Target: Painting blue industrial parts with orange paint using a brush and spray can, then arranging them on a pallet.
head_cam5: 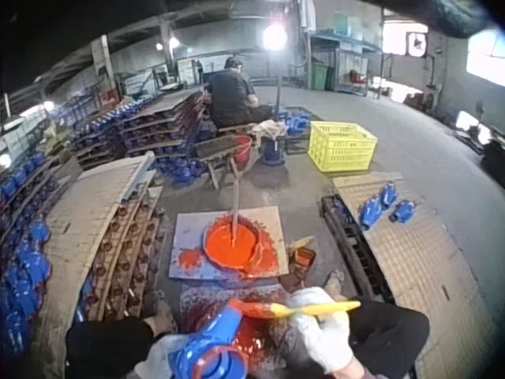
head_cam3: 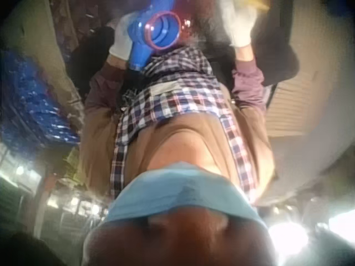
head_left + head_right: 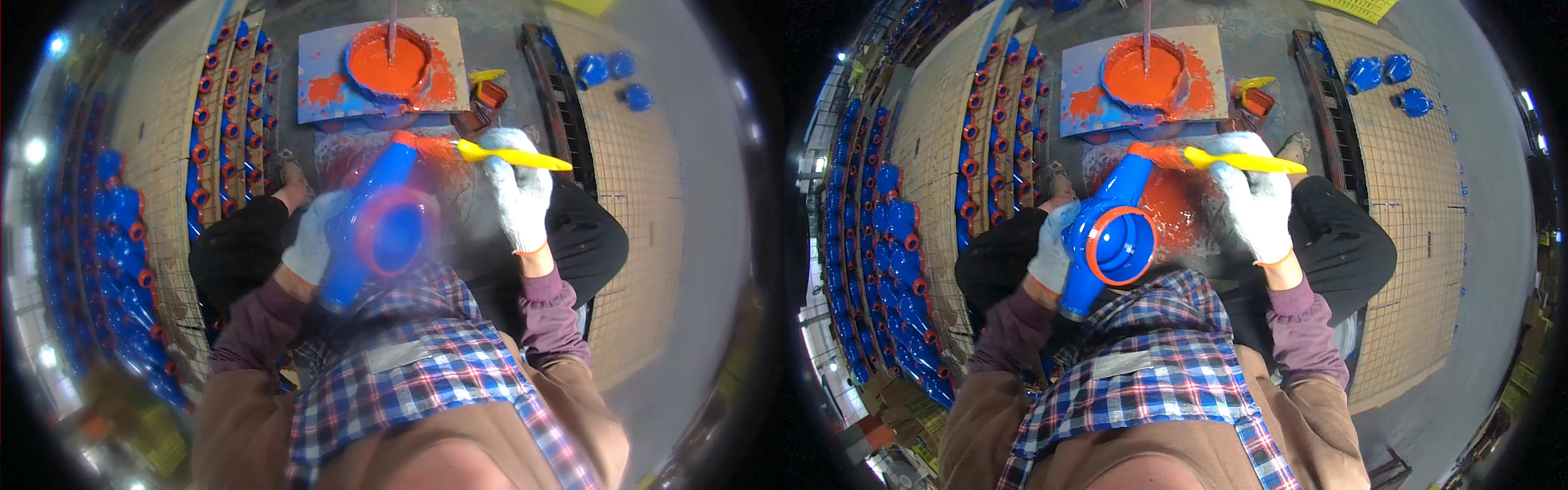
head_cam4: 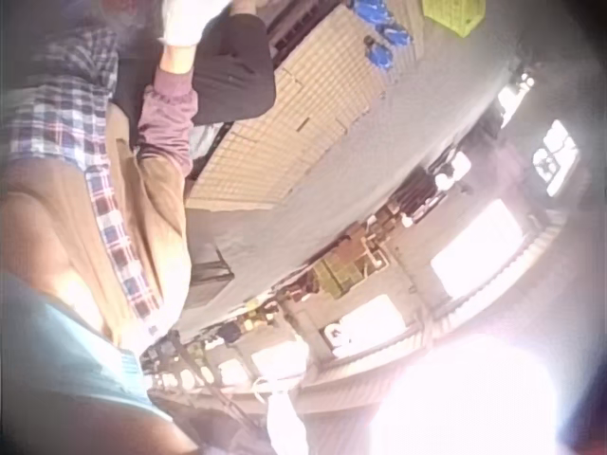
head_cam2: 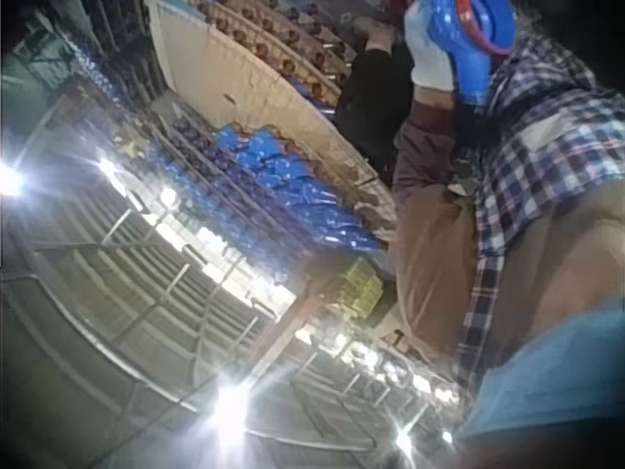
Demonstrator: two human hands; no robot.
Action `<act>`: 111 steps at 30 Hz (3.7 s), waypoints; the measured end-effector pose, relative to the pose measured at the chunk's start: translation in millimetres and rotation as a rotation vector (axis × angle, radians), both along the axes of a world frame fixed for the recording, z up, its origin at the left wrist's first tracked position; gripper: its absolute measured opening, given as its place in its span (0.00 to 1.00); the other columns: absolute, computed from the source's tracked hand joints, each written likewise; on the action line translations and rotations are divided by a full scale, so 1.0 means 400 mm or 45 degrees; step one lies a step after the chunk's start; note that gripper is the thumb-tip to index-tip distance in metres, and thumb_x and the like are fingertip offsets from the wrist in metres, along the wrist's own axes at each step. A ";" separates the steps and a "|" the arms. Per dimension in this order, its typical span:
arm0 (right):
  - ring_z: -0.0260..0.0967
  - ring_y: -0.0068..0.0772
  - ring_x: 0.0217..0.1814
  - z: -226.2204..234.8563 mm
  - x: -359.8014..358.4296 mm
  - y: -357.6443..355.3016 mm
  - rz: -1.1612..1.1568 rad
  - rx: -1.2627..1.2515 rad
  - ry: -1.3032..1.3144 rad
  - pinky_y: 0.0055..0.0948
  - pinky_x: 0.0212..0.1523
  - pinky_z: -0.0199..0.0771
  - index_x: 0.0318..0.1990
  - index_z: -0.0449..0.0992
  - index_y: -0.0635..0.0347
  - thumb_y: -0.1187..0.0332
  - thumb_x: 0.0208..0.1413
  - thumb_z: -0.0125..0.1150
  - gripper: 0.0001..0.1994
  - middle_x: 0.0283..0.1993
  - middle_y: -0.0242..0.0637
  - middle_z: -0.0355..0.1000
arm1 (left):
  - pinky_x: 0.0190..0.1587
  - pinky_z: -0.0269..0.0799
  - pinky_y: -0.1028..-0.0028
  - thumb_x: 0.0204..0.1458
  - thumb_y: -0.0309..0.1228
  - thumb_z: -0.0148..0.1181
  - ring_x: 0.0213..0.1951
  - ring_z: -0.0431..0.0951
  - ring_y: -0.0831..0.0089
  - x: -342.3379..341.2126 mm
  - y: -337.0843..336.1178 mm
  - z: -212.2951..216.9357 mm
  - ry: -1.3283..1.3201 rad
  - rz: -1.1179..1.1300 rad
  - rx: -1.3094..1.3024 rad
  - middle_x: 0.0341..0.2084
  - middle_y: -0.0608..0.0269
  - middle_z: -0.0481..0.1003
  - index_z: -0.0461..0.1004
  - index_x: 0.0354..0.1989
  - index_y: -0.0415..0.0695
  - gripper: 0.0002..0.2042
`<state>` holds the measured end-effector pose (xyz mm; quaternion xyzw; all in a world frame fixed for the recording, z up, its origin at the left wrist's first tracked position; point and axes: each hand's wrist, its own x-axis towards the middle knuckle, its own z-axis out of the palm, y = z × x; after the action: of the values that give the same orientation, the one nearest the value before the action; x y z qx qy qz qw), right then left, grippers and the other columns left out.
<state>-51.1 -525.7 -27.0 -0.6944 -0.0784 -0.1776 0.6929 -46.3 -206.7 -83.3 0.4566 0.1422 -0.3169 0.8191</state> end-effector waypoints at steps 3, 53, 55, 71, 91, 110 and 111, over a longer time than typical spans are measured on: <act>0.74 0.30 0.49 -0.030 0.000 -0.001 -0.050 0.087 0.028 0.27 0.51 0.75 0.51 0.77 0.66 0.80 0.61 0.59 0.11 0.49 0.37 0.74 | 0.50 0.79 0.68 0.66 0.46 0.54 0.51 0.78 0.68 -0.045 -0.057 0.009 -0.202 -0.035 0.182 0.52 0.57 0.76 0.72 0.59 0.41 0.22; 0.77 0.59 0.42 -0.096 0.308 0.019 -0.006 -0.823 0.335 0.49 0.44 0.76 0.40 0.79 0.68 0.51 0.65 0.54 0.23 0.39 0.57 0.78 | 0.44 0.81 0.57 0.42 0.51 0.71 0.50 0.77 0.47 0.127 -0.140 0.230 -1.940 -1.262 1.992 0.53 0.40 0.70 0.69 0.63 0.44 0.39; 0.76 0.59 0.40 -0.066 0.271 0.024 -0.085 -0.871 0.124 0.49 0.43 0.75 0.42 0.78 0.66 0.51 0.66 0.54 0.22 0.39 0.55 0.77 | 0.43 0.81 0.57 0.41 0.51 0.71 0.49 0.77 0.47 0.128 -0.143 0.243 -1.963 -1.319 2.027 0.52 0.41 0.71 0.70 0.63 0.44 0.39; 0.79 0.38 0.36 -0.028 0.050 0.044 -0.145 -0.294 -0.250 0.31 0.39 0.78 0.45 0.78 0.63 0.73 0.63 0.61 0.06 0.38 0.42 0.78 | 0.43 0.81 0.71 0.56 0.47 0.63 0.43 0.82 0.67 0.056 -0.074 0.155 -0.521 -0.600 0.308 0.47 0.58 0.78 0.69 0.61 0.44 0.28; 0.77 0.33 0.46 -0.081 -0.009 0.054 -0.055 0.759 0.072 0.30 0.51 0.79 0.58 0.72 0.69 0.72 0.65 0.62 0.17 0.51 0.47 0.77 | 0.32 0.79 0.58 0.64 0.44 0.57 0.37 0.76 0.56 -0.010 -0.192 0.166 0.430 -0.048 -1.134 0.60 0.47 0.66 0.60 0.69 0.45 0.28; 0.73 0.27 0.34 0.122 -0.118 -0.027 -0.271 0.265 -0.118 0.25 0.37 0.75 0.52 0.73 0.64 0.72 0.66 0.59 0.10 0.47 0.38 0.72 | 0.57 0.74 0.58 0.31 0.35 0.83 0.56 0.76 0.54 0.088 -0.112 0.280 -1.954 -0.374 0.850 0.54 0.49 0.73 0.70 0.58 0.38 0.41; 0.73 0.27 0.34 0.134 -0.119 -0.023 -0.293 0.203 -0.102 0.25 0.37 0.75 0.51 0.74 0.64 0.72 0.66 0.59 0.10 0.47 0.38 0.72 | 0.58 0.73 0.58 0.31 0.35 0.83 0.56 0.75 0.54 0.088 -0.114 0.280 -1.986 -0.376 0.885 0.54 0.49 0.73 0.70 0.57 0.38 0.40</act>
<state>-98.5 -534.9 26.7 -0.6338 -0.0114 -0.2894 0.7172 -10.9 -252.3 28.8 0.7817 -0.4321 0.0450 0.4474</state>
